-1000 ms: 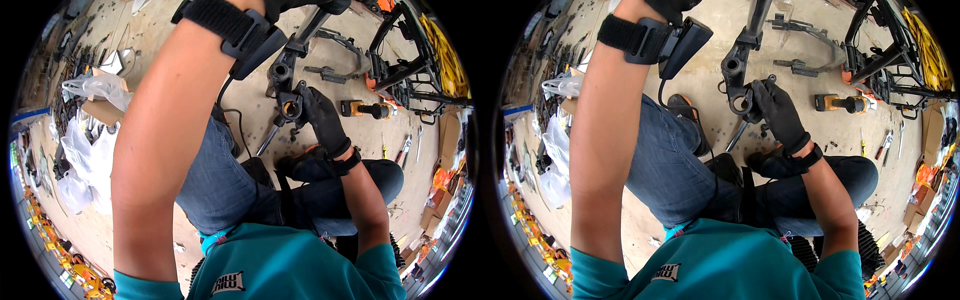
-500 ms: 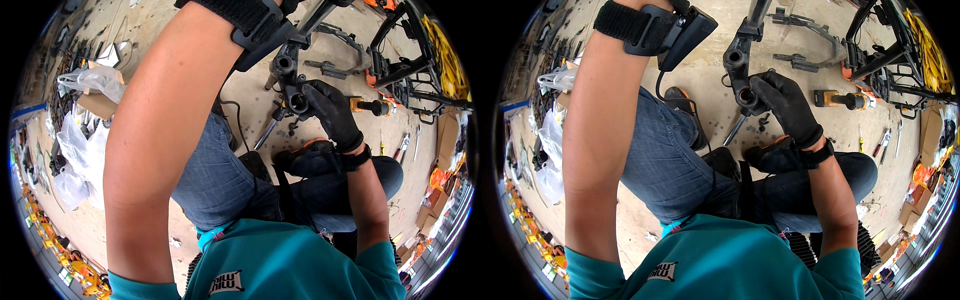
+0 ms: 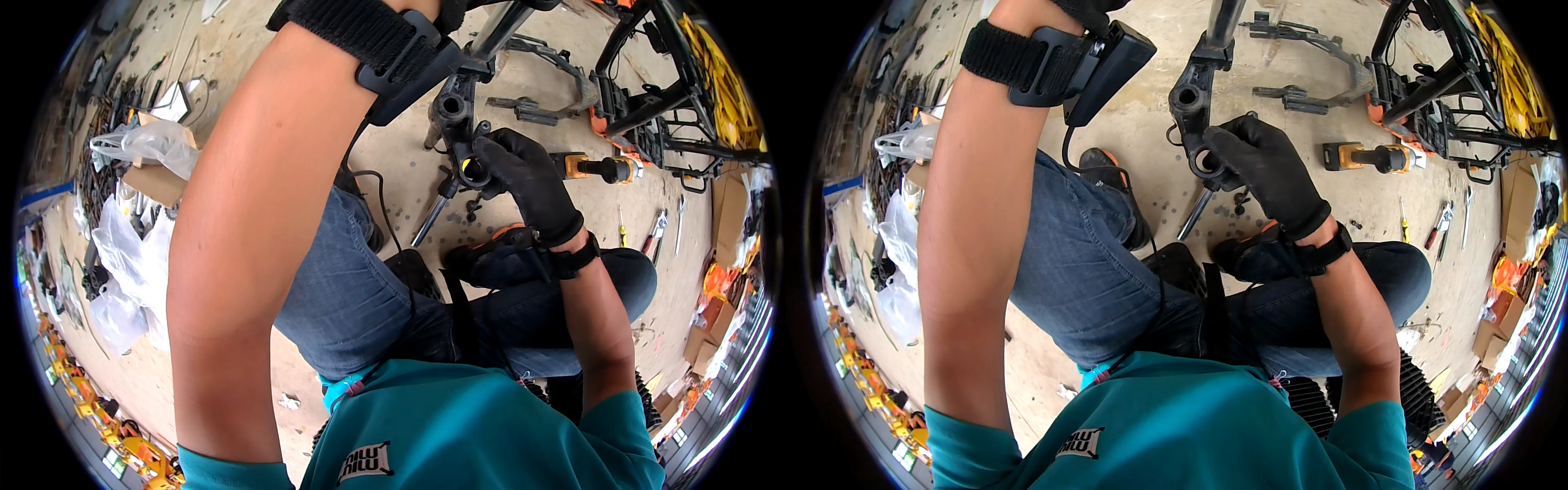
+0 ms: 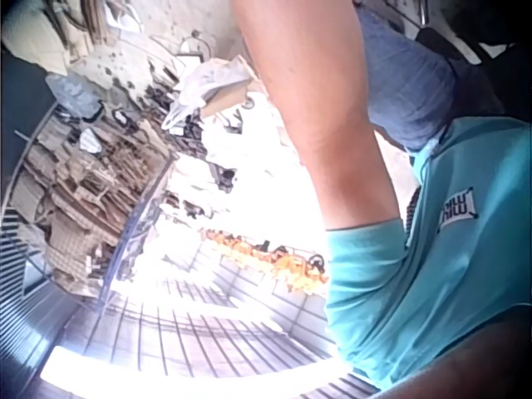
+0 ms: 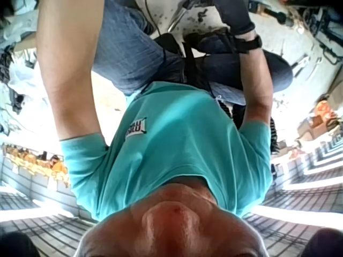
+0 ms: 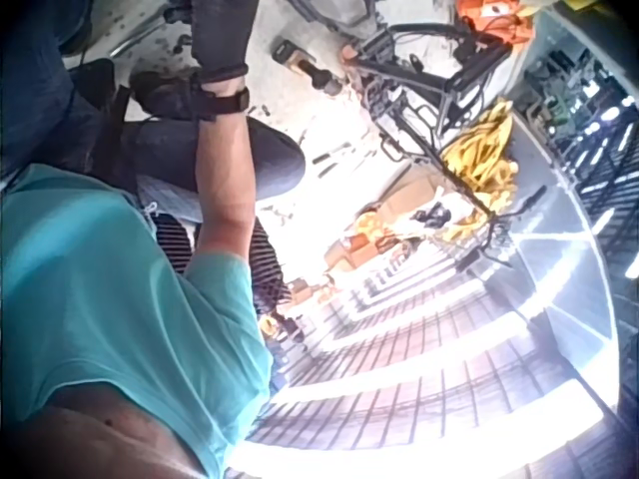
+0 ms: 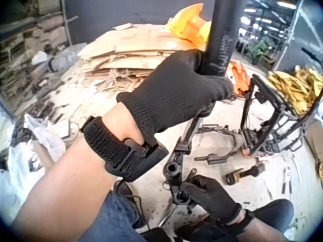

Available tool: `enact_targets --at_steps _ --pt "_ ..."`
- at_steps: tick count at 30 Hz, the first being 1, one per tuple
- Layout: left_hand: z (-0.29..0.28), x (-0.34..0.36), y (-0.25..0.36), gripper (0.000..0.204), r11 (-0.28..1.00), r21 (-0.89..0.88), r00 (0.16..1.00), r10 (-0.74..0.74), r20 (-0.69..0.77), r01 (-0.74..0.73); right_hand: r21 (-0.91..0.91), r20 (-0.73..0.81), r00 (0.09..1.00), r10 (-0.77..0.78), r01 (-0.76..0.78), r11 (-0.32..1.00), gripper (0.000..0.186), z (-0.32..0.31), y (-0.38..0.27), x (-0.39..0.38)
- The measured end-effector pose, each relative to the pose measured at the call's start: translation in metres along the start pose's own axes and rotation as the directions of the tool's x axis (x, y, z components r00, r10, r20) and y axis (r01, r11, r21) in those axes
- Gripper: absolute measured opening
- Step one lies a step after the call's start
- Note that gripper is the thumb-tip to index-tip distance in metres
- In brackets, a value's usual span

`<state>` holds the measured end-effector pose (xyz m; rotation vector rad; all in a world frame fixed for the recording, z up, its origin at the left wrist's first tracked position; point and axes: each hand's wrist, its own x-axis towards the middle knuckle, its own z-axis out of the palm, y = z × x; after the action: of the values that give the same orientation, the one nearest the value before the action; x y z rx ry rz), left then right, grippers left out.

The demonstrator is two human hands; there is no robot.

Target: The person holds and aligns the front fork tubes of a motorcycle into the triple clamps while sitting on the floor, and uses a screwdriver to tighten components on the forks.

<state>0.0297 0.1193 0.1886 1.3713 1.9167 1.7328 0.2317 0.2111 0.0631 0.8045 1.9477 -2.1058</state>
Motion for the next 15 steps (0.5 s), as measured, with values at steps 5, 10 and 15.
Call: enact_targets --at_steps 5,10,15 --pt "0.003 -0.003 -0.003 0.037 0.998 -0.004 0.998 0.055 -0.033 -0.055 -0.072 -0.019 1.000 0.005 -0.007 0.997 0.028 0.004 -0.001 0.002" --pt "0.004 0.003 0.001 0.036 0.997 -0.075 0.999 -0.007 0.047 0.010 -0.199 0.052 0.999 0.004 0.007 0.980 0.027 -0.005 0.000 0.006" --pt "0.005 -0.001 0.007 0.036 0.999 -0.004 0.999 -0.050 0.021 0.050 -0.176 0.092 0.996 -0.015 0.031 0.984 0.026 -0.009 -0.001 0.003"
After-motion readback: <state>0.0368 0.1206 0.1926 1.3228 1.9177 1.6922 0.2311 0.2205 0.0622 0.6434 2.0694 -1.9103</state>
